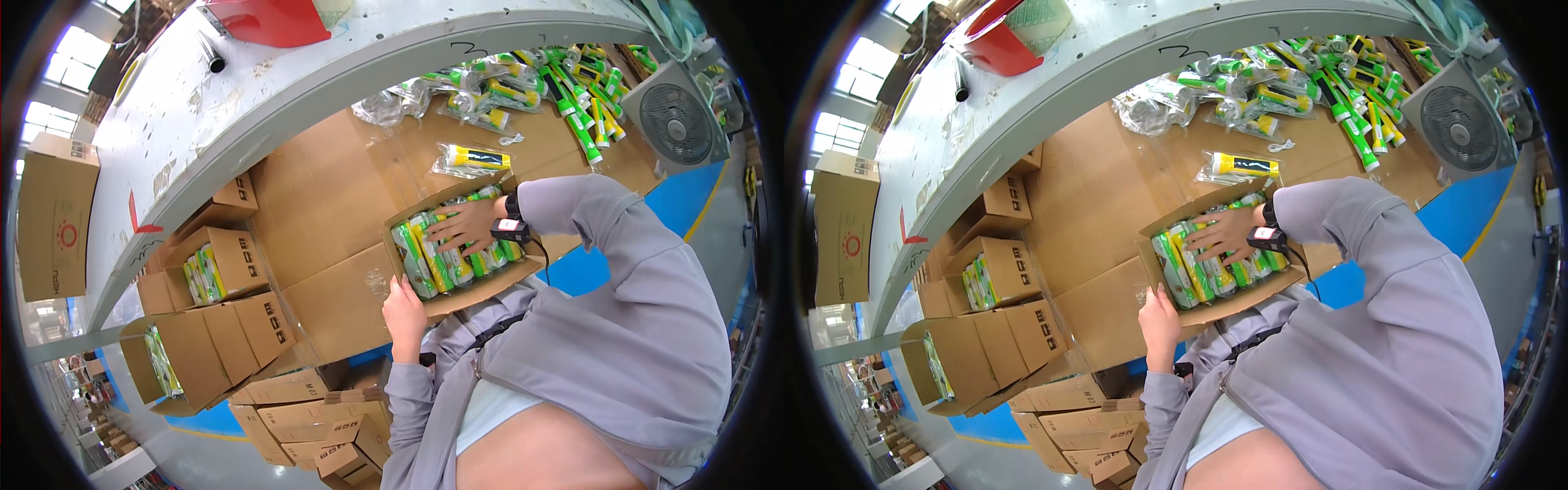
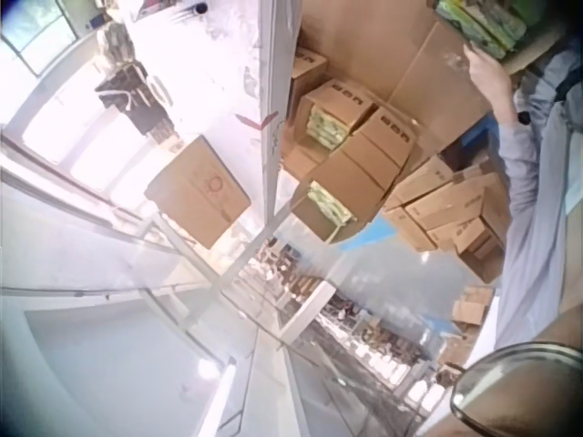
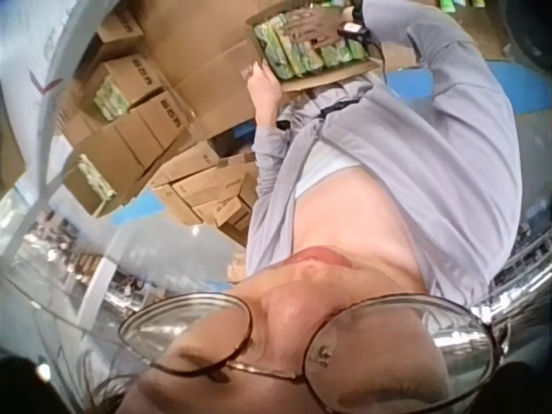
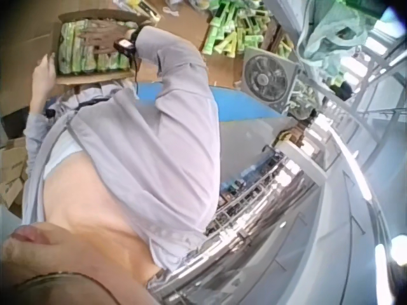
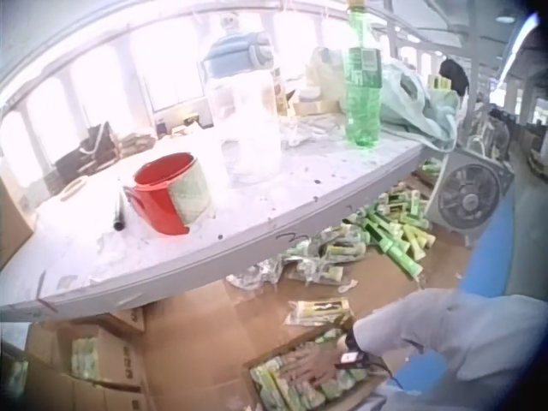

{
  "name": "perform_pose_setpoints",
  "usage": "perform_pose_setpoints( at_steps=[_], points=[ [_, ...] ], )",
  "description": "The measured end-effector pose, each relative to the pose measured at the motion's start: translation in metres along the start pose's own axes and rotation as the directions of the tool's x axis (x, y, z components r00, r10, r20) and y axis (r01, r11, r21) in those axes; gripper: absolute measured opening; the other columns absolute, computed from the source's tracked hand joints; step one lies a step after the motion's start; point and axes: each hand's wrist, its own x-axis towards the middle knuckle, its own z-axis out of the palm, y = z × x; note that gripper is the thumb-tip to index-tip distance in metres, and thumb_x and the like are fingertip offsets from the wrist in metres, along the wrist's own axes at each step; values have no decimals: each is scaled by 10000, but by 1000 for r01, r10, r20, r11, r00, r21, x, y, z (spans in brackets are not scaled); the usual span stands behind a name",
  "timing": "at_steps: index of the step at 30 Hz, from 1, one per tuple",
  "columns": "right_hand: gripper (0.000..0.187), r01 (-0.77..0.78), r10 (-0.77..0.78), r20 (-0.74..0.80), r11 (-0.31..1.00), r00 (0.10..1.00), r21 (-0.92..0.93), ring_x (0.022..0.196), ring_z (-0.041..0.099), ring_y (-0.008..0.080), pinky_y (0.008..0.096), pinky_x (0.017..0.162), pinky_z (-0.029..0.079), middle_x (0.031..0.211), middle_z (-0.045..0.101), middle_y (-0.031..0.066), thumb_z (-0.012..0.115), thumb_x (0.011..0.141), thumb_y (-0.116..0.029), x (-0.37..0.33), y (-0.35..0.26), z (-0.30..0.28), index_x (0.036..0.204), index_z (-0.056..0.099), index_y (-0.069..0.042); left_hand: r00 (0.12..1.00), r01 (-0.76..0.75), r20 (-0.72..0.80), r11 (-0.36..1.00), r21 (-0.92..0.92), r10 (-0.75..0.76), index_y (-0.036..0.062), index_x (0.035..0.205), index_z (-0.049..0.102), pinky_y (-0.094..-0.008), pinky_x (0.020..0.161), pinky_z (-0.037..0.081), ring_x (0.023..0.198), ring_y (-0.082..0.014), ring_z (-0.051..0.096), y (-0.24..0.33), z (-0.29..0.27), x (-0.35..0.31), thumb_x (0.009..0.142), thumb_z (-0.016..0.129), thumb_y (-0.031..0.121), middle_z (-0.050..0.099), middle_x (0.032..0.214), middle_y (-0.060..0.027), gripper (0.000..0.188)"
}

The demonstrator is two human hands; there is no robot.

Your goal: Packing individually wrapped products into cardboard boxes after scanning them with a handheld scanner.

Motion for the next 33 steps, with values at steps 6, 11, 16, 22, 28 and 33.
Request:
perform_pose_setpoints(
  at_steps=[6, 11, 16, 22, 28, 33],
  points=[
    [432, 26, -28, 45, 999, 999, 44, 1302, 342, 262, 533, 1082, 211, 1407, 371, 91, 521, 860, -322, -9, 10, 0, 1259, 478, -162, 1000, 19, 21, 1000, -22, -18, -64, 1099, 526, -499, 627, 468, 710, -435, 605, 9, -3, 6, 944, 408, 216, 618, 749, -273, 341],
    [436, 11, -16, 106, 999, 994, 52, 1313, 325, 241, 511, 1094, 184, 1429, 344, 74, 522, 854, -323, -7, 17, 7, 1260, 477, -174, 998, 25, -56, 999, -21, -26, -67, 1046, 541, -504, 599, 461, 684, -441, 597, 14, 2, 6, 939, 423, 210, 604, 713, -275, 320],
    [384, -30, 23, 116, 998, 993, 56, 1311, 328, 239, 499, 1095, 210, 1424, 350, 61, 543, 845, -292, -1, 9, 0, 1213, 519, -184, 988, 28, -151, 992, -122, -46, -25, 995, 583, -492, 624, 473, 712, -440, 592, 5, 7, 4, 913, 485, 255, 606, 717, -264, 308],
    [247, -477, 542, -76, 791, 837, 384, 1144, 460, 353, 432, 980, 363, 1226, 479, 174, 627, 749, -97, 23, -48, -79, 979, 554, -42, 976, 134, -162, 988, -80, -146, 8, 893, 625, -492, 641, 483, 717, -433, 596, 0, 9, -6, 899, 512, 284, 614, 747, -251, 299],
    [460, -877, 943, -328, 208, 62, 434, 953, 469, 312, 407, 824, 389, 1007, 482, 173, 694, 718, -228, -53, -90, -80, 1018, 449, 20, 977, 114, -183, 994, 2, -111, -9, 812, 606, -485, 624, 491, 686, -419, 600, 0, 7, -3, 902, 504, 277, 608, 717, -242, 316],
    [534, -759, 918, 392, -302, -67, 577, 1041, 519, 308, 365, 860, 409, 1125, 550, 226, 607, 821, -308, -89, -122, -17, 1171, 467, 70, 988, 1, -154, 1000, -26, -5, -14, 759, 597, -479, 622, 489, 677, -417, 596, -8, 9, 18, 896, 506, 269, 604, 704, -236, 328]
  ],
)
